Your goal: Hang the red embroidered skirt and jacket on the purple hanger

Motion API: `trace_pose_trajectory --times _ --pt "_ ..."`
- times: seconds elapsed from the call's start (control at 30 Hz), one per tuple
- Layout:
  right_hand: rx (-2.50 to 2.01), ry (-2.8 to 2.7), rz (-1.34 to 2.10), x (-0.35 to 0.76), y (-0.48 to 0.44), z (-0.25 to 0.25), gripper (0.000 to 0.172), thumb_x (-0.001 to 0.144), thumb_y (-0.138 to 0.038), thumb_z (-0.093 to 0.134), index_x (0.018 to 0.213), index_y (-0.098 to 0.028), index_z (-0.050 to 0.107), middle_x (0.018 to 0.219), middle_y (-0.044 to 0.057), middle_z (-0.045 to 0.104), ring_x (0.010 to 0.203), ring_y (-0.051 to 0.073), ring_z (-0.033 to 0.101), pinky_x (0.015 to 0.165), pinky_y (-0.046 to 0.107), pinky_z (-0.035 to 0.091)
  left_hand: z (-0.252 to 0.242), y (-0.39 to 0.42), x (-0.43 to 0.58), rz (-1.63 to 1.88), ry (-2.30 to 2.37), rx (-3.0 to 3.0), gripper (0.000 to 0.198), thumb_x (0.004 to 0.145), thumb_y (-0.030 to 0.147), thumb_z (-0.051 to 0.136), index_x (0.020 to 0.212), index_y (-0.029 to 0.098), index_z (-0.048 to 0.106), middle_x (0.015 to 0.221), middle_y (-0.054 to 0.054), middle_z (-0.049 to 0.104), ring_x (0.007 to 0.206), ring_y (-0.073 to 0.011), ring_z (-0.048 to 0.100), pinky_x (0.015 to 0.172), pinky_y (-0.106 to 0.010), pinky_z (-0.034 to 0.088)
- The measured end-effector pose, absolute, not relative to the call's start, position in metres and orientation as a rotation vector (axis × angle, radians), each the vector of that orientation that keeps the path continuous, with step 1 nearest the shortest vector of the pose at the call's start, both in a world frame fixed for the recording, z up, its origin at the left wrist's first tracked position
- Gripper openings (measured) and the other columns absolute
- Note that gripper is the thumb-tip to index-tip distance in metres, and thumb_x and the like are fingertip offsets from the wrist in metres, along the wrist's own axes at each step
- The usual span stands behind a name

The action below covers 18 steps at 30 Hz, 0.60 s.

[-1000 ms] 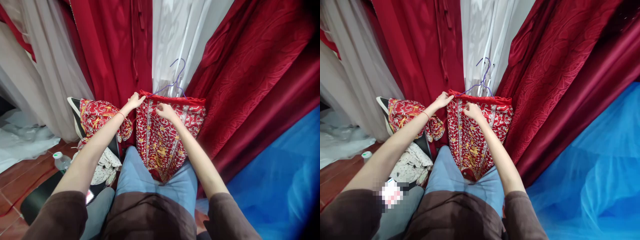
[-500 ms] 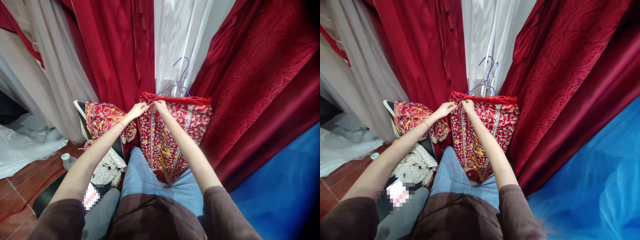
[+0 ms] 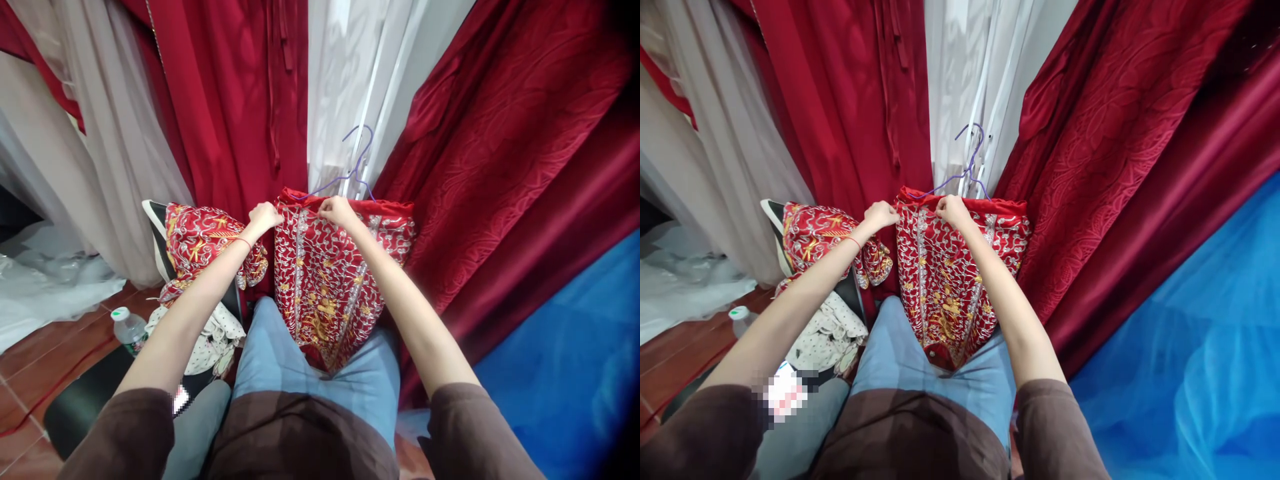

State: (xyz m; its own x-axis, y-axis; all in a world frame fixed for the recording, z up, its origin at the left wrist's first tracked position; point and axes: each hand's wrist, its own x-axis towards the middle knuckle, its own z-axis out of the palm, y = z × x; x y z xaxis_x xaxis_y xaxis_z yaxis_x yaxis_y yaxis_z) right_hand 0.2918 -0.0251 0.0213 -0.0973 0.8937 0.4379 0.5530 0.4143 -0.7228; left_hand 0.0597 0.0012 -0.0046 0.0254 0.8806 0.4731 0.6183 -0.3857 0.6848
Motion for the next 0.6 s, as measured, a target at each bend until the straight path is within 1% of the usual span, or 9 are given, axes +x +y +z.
trace_pose_trajectory --times 0.07,0.13,0.17,0.27,0.3,0.37,0.47,0.53,0.6 --pt "-1.204 -1.938 0.579 0.295 -0.029 0.025 0.009 0.060 -0.017 0.079 0.064 -0.016 0.071 0.050 -0.005 0.057 0.051 0.008 0.048 0.059 0.023 0.040 -0.002 -0.001 0.063 1.546 1.592 1.894 0.008 0.071 0.024 0.071 0.067 0.017 0.074 0.060 -0.004 0.062 0.071 -0.0217 0.061 0.071 -0.032 0.044" --pt "-1.063 -2.029 0.737 0.295 -0.033 0.027 0.021 0.066 -0.032 0.079 0.079 -0.015 0.076 0.054 -0.005 0.059 0.050 0.007 0.045 0.052 0.022 0.035 0.002 -0.003 0.070 1.774 1.378 1.725 0.025 0.080 0.039 0.067 0.081 0.016 0.077 0.068 -0.004 0.066 0.067 -0.0167 0.059 0.067 -0.028 0.043" --pt "-0.978 -2.016 0.808 0.295 -0.034 0.027 0.029 0.071 -0.040 0.076 0.084 -0.015 0.076 0.056 -0.004 0.059 0.048 0.006 0.042 0.048 0.022 0.031 0.004 -0.004 0.074 1.793 1.197 1.660 0.033 0.083 0.045 0.064 0.085 0.015 0.078 0.070 -0.004 0.067 0.062 -0.0133 0.055 0.062 -0.026 0.041" --pt "-0.803 -1.817 0.900 0.293 -0.037 0.026 0.049 0.078 -0.059 0.068 0.092 -0.013 0.074 0.056 -0.005 0.054 0.043 0.004 0.028 0.043 0.022 0.018 0.010 -0.009 0.078 1.516 0.829 1.666 0.041 0.081 0.052 0.066 0.086 0.014 0.078 0.067 -0.003 0.066 0.050 -0.0069 0.042 0.051 -0.023 0.033" --pt "-0.780 -1.775 0.918 0.293 -0.037 0.025 0.051 0.079 -0.062 0.067 0.093 -0.013 0.073 0.055 -0.006 0.051 0.043 0.004 0.025 0.042 0.022 0.015 0.012 -0.011 0.076 1.375 0.785 1.741 0.040 0.076 0.052 0.072 0.083 0.013 0.079 0.065 -0.003 0.066 0.050 -0.0069 0.042 0.051 -0.023 0.033" --pt "-0.772 -1.765 0.965 0.290 -0.038 0.023 0.053 0.078 -0.063 0.069 0.094 -0.012 0.073 0.051 -0.008 0.046 0.042 0.004 0.022 0.042 0.023 0.013 0.016 -0.014 0.071 1.158 0.751 1.919 0.037 0.065 0.048 0.082 0.077 0.013 0.079 0.067 -0.004 0.070 0.059 -0.0104 0.054 0.060 -0.025 0.042" --pt "-0.786 -1.821 0.973 0.284 -0.038 0.021 0.051 0.078 -0.058 0.071 0.099 -0.012 0.075 0.051 -0.008 0.043 0.044 0.005 0.026 0.044 0.022 0.018 0.023 -0.018 0.062 1.023 0.736 2.116 0.037 0.060 0.046 0.085 0.078 0.014 0.080 0.079 -0.006 0.076 0.078 -0.0187 0.066 0.080 -0.031 0.049" --pt "-0.758 -1.877 0.886 0.278 -0.036 0.020 0.045 0.077 -0.051 0.073 0.102 -0.014 0.076 0.058 -0.005 0.054 0.050 0.006 0.037 0.049 0.022 0.028 0.027 -0.018 0.059 0.967 0.735 2.193 0.037 0.062 0.046 0.083 0.080 0.013 0.081 0.080 -0.006 0.076 0.079 -0.0191 0.066 0.081 -0.032 0.048" --pt "-0.712 -1.978 0.727 0.271 -0.035 0.020 0.037 0.078 -0.043 0.073 0.103 -0.016 0.077 0.073 0.000 0.066 0.062 0.010 0.050 0.059 0.024 0.040 0.029 -0.018 0.059 0.910 0.747 2.234 0.038 0.061 0.044 0.083 0.081 0.012 0.080 0.077 -0.005 0.075 0.075 -0.0177 0.064 0.077 -0.031 0.047"
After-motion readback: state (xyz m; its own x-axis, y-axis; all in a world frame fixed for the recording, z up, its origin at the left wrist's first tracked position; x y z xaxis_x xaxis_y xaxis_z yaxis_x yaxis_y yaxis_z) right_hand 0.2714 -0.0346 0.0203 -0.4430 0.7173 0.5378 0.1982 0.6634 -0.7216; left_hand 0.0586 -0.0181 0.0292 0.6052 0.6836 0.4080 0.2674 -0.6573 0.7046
